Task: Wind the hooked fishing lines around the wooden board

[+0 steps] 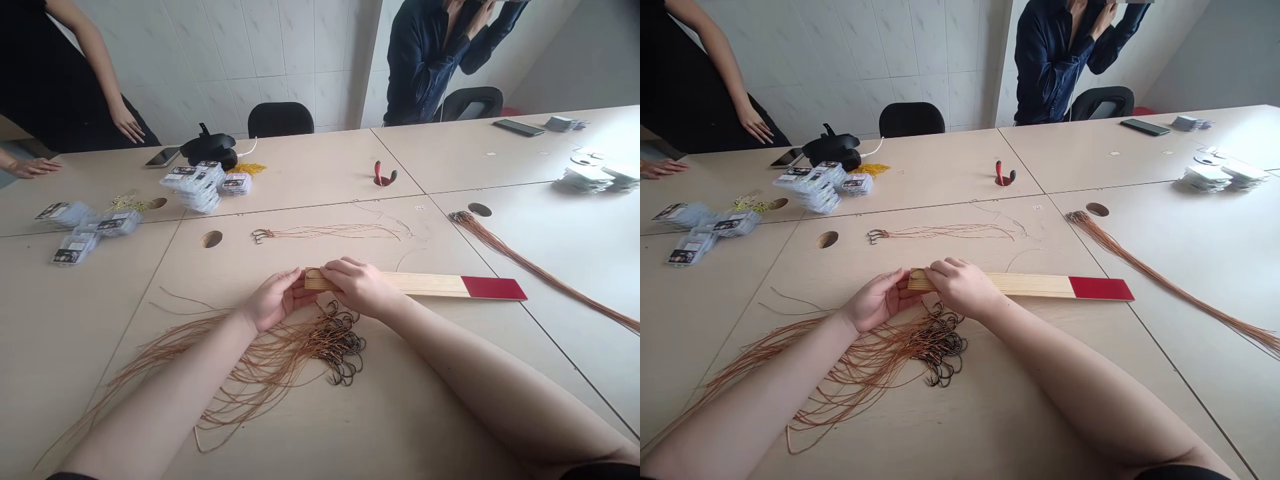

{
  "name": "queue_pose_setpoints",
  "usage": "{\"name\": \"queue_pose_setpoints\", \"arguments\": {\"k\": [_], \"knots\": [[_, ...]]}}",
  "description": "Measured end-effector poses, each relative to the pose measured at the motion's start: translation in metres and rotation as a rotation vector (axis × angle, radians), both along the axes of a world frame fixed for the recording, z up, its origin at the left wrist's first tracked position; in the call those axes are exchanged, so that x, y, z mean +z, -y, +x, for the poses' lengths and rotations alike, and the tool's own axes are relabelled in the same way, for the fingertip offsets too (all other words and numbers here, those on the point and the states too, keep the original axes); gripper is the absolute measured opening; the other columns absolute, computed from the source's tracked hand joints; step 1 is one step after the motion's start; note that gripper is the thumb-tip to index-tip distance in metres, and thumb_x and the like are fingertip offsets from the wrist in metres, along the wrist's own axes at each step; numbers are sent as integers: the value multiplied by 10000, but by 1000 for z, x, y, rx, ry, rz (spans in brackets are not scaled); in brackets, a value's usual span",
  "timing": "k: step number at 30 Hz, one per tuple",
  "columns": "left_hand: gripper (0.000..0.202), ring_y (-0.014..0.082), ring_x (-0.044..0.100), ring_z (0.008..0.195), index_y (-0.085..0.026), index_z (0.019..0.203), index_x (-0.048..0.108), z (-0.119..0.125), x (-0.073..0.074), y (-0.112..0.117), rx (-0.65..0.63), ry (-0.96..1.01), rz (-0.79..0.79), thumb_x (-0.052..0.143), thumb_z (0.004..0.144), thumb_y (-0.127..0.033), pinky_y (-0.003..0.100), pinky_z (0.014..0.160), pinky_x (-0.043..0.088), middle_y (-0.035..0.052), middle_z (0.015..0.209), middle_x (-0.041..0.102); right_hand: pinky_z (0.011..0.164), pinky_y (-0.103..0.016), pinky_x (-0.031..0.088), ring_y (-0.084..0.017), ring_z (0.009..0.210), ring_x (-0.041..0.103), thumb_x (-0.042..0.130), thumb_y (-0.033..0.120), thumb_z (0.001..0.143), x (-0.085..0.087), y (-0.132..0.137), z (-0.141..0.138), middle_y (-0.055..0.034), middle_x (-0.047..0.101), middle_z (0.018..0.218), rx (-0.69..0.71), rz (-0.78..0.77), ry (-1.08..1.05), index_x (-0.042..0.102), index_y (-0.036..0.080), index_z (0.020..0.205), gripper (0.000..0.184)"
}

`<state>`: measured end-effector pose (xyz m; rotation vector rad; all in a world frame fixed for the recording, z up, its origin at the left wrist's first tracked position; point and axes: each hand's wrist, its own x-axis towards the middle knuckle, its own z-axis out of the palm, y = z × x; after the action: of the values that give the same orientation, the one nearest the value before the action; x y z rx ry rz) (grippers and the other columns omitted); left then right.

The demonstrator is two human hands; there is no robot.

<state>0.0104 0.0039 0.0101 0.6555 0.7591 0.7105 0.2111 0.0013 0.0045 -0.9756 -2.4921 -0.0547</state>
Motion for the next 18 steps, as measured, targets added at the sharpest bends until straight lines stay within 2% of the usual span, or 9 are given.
{"name": "queue_pose_setpoints", "arguments": {"k": [7, 12, 18], "knots": [[208, 158, 608, 912, -124, 972, 636, -2, -4, 0, -40, -59, 56, 577, 809, -238, 259, 825, 472, 98, 992, 656, 730, -277, 428, -161, 823, 480, 370, 90, 844, 0, 3, 1, -76, 575, 928, 14, 66, 37, 535, 119, 1054, 268], [196, 134, 617, 825, -124, 954, 640, -2, -4, 0, -23, -100, 57, 597, 794, -228, 221, 728, 492, 81, 933, 664, 720, -281, 422, -161, 805, 467, 341, 96, 856, 0, 4, 0, -75, 571, 937, 19, 86, 56, 541, 109, 1046, 276], [197, 161, 623, 857, -117, 964, 635, -3, -3, 0, -17, -82, 42, 581, 804, -220, 239, 731, 491, 99, 960, 664, 704, -281, 416, -162, 795, 465, 340, 90, 849, -2, 3, 0, -81, 571, 930, 23, 108, 44, 548, 120, 1026, 274]]}}
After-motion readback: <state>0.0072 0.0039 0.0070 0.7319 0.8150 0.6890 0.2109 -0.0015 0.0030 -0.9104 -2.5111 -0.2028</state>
